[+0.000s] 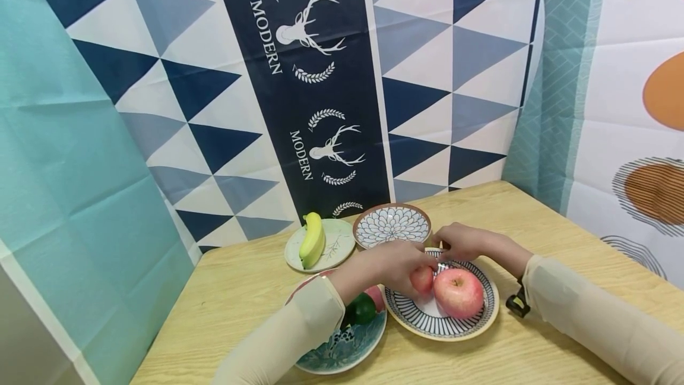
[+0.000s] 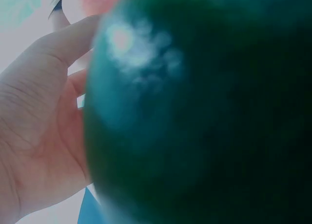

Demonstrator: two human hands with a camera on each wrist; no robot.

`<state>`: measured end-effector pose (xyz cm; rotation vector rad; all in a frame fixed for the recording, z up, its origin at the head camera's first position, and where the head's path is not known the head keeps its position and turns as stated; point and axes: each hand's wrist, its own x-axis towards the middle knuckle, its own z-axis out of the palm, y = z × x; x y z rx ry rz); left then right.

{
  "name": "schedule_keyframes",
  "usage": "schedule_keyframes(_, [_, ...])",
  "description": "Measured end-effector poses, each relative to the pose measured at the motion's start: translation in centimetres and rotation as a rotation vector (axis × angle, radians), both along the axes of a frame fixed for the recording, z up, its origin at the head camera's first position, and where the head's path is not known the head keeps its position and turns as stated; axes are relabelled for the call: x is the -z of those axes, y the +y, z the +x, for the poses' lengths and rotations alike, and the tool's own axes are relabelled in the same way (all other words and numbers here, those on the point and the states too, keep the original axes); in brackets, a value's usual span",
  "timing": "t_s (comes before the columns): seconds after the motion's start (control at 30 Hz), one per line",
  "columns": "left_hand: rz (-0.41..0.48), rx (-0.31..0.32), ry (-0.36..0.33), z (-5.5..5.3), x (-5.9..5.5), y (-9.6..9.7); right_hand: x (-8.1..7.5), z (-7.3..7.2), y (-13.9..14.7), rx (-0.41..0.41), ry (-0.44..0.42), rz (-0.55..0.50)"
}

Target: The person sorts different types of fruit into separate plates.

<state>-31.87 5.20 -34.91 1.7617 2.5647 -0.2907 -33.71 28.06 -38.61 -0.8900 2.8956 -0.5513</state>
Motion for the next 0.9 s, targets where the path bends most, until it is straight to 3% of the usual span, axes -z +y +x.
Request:
schedule_keyframes(0.23, [-0.026, -0.029, -0.005, 0.4, -0.2, 0.0, -0.2, 0.0, -0.1, 0.001, -0.010, 0.002])
schedule_keyframes(0.7, [-0.045, -0.026, -0.025, 1.0, -0.8, -0.3, -0.1, 0.2, 0.0, 0.005, -0.018, -0.004])
schedule_keyframes(0.9, [-0.034, -0.028, -0.040, 1.4, -1.6, -0.4, 0.2, -0.2, 0.3, -0.008, -0.001, -0.006])
